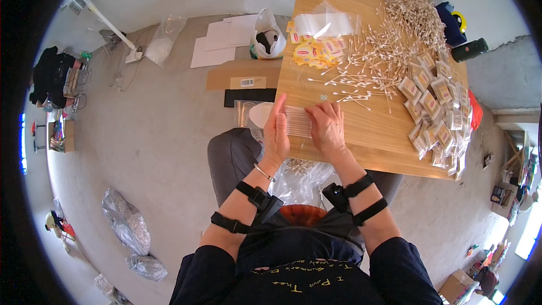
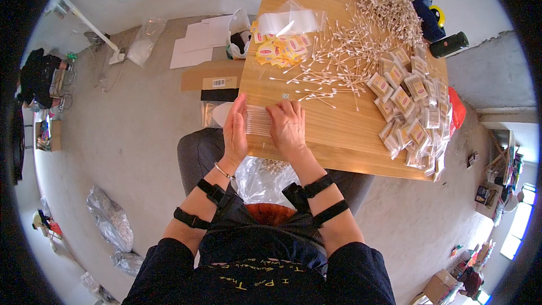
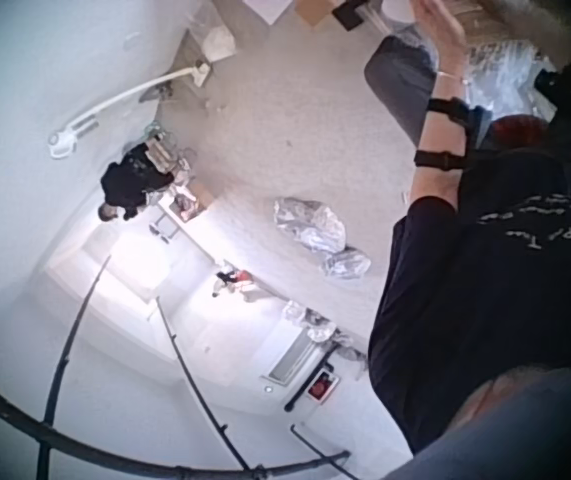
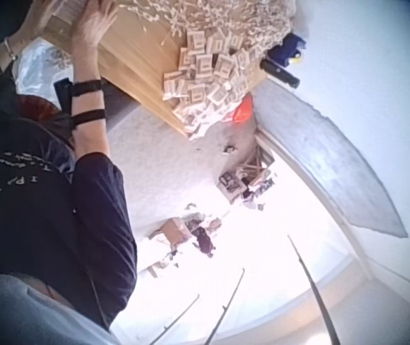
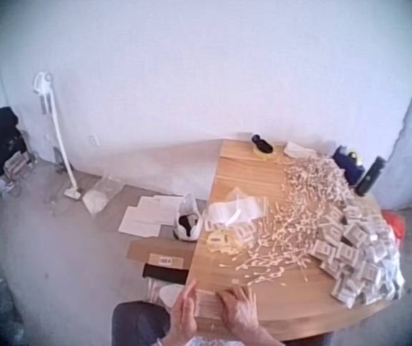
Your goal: The recorder is packing cotton swabs into small bags and paper sleeves at a table.
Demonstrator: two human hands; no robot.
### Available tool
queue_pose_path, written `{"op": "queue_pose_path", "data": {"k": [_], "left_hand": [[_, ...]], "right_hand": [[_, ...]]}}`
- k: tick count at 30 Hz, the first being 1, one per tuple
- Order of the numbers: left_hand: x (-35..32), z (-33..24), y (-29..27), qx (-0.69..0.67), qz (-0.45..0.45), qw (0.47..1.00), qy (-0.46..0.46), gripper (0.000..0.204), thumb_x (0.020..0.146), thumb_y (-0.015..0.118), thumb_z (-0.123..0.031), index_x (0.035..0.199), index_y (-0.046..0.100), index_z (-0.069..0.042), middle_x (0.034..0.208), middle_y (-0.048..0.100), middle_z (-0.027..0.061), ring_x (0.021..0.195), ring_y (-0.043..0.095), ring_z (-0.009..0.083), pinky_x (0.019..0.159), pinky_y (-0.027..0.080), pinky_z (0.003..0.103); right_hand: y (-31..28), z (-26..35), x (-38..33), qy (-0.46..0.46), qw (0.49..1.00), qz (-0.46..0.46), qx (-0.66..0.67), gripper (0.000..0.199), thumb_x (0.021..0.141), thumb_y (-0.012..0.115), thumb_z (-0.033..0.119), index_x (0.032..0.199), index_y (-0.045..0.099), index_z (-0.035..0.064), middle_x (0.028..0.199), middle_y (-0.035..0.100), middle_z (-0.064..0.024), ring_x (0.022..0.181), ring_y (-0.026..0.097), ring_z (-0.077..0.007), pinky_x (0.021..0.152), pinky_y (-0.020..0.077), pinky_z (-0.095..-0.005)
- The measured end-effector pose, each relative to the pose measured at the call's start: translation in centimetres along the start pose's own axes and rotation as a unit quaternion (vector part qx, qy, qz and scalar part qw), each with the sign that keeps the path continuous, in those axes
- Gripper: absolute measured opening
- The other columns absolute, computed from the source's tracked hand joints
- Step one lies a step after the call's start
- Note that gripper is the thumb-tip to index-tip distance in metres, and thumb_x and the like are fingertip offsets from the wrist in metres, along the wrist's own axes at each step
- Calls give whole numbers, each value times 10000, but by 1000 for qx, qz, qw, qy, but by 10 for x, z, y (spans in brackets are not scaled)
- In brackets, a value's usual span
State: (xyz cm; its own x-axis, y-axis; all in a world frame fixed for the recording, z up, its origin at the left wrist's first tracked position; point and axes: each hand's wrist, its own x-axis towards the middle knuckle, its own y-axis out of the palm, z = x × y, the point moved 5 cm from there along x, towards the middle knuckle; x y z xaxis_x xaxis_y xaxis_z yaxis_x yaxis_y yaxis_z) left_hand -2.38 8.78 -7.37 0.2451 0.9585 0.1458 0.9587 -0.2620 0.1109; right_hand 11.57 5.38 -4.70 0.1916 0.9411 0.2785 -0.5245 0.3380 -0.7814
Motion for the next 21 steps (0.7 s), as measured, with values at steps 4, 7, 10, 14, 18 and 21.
{"op": "queue_pose_path", "data": {"k": [4,7,10,14,18,21], "left_hand": [[0,0,2,2,1,1000,-6,523,1055,324,-329,1428,379,33,1420,456,179,1306,427,230,1095,307,317],[-1,2,2,-17,-6,1000,-11,529,1054,328,-327,1433,366,40,1432,441,191,1318,416,240,1105,299,325],[0,2,1,-25,-9,1000,-4,532,1055,325,-321,1439,352,47,1441,428,195,1330,405,246,1115,290,331],[0,-1,1,-32,2,999,-9,532,1059,315,-322,1442,345,46,1447,421,193,1343,392,247,1121,283,331],[1,-3,3,-47,8,999,-20,539,1059,313,-335,1440,350,45,1449,421,183,1342,390,236,1121,281,328],[2,0,5,-49,7,998,-25,552,1057,322,-355,1435,360,45,1442,430,175,1334,396,226,1116,285,324]], "right_hand": [[-2,-4,5,-7,1000,9,7,196,790,636,-7,944,702,96,919,611,-74,912,539,-301,826,452,-397],[-4,-5,10,-10,1000,-7,11,229,768,643,-21,942,708,112,917,607,-75,906,537,-300,826,460,-394],[-2,-3,10,-32,999,0,-10,256,751,643,-30,942,714,126,922,601,-72,907,537,-299,831,461,-394],[1,-2,2,-20,1000,8,1,282,751,632,-43,957,712,132,966,588,-76,933,536,-305,849,458,-391],[4,-13,-11,92,975,-94,177,295,896,577,15,1176,644,76,1209,574,-122,1160,517,-291,1019,401,-379],[9,-16,-23,118,901,-202,366,377,992,487,139,1344,498,4,1374,485,-176,1309,425,-295,1108,311,-369]]}}
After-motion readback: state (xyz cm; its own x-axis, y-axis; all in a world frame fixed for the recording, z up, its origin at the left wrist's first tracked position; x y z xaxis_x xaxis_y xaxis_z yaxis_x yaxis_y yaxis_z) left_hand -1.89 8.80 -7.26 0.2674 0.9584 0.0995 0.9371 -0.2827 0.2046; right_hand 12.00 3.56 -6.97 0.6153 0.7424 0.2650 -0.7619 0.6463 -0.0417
